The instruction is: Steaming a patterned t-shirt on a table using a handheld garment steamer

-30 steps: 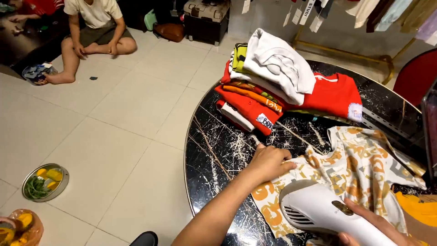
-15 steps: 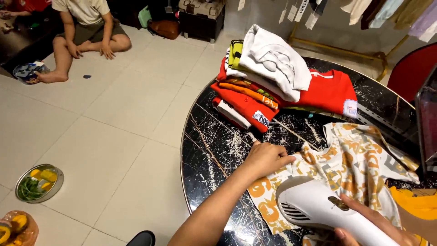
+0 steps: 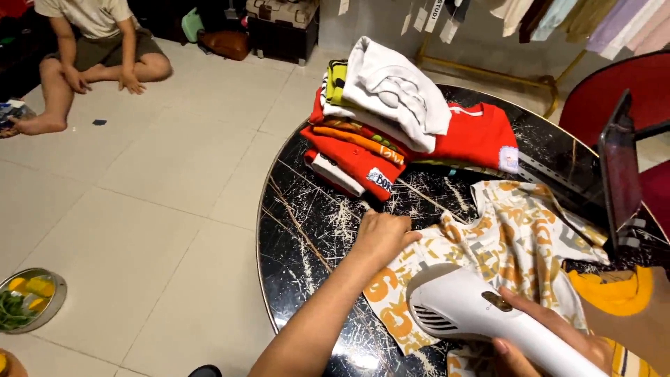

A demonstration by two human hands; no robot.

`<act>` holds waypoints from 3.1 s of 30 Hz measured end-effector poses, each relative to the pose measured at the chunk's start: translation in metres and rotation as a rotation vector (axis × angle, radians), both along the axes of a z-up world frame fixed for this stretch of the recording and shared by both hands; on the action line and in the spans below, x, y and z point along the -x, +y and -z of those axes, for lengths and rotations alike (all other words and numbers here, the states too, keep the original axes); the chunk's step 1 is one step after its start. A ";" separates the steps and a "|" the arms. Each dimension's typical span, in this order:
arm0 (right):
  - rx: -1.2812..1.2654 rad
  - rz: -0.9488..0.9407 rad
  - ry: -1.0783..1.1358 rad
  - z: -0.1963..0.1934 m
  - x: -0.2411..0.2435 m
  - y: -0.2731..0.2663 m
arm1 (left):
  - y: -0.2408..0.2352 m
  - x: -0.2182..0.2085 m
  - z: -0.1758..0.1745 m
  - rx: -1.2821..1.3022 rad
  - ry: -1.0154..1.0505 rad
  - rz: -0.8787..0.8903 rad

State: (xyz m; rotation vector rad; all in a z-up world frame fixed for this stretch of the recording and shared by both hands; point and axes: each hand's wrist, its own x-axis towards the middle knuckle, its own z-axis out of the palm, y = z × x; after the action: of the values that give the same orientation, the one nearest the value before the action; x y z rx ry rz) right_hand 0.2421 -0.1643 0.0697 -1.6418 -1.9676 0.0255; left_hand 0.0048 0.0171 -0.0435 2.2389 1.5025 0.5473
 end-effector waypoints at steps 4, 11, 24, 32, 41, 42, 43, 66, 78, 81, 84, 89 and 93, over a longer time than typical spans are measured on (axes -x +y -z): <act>0.057 0.040 -0.064 -0.008 -0.001 0.001 | -0.006 0.003 -0.009 -0.027 0.014 0.014; -0.028 -0.100 0.032 -0.001 -0.006 0.002 | -0.020 0.015 -0.047 0.203 -0.024 0.013; 0.005 -0.115 0.034 -0.016 0.006 0.001 | -0.014 0.035 -0.055 0.417 0.050 -0.008; -0.009 -0.145 -0.015 0.000 -0.009 0.003 | -0.025 0.051 -0.079 0.562 0.164 -0.014; 0.003 -0.138 0.084 -0.006 -0.002 0.001 | -0.039 0.069 -0.081 0.638 0.257 0.081; 0.016 -0.146 0.078 -0.003 -0.005 0.002 | -0.041 0.070 -0.083 0.648 0.249 0.067; 0.019 -0.139 0.079 -0.003 -0.004 0.002 | -0.044 0.071 -0.078 0.651 0.251 0.074; -0.079 -0.094 0.052 -0.005 -0.024 0.006 | -0.163 0.013 0.006 0.019 0.042 0.389; -0.069 -0.137 0.056 -0.006 -0.028 0.010 | -0.183 -0.022 0.003 -0.190 0.231 0.429; -0.009 -0.086 0.047 -0.010 -0.025 0.007 | -0.187 -0.031 -0.001 -0.508 0.073 0.460; -0.025 -0.121 0.097 -0.022 -0.015 0.001 | -0.180 -0.034 -0.018 -0.626 0.240 0.373; -0.096 -0.109 -0.005 0.002 -0.027 0.006 | -0.167 -0.036 -0.013 -0.572 0.253 0.330; 0.022 -0.105 0.098 -0.017 -0.014 0.001 | -0.164 -0.040 -0.016 -0.366 0.350 0.405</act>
State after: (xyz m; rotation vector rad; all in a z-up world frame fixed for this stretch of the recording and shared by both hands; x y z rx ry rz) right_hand 0.2560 -0.1637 0.0863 -1.5204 -1.9828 0.1658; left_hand 0.0444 -0.1469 -0.0280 2.9518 1.1008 0.3342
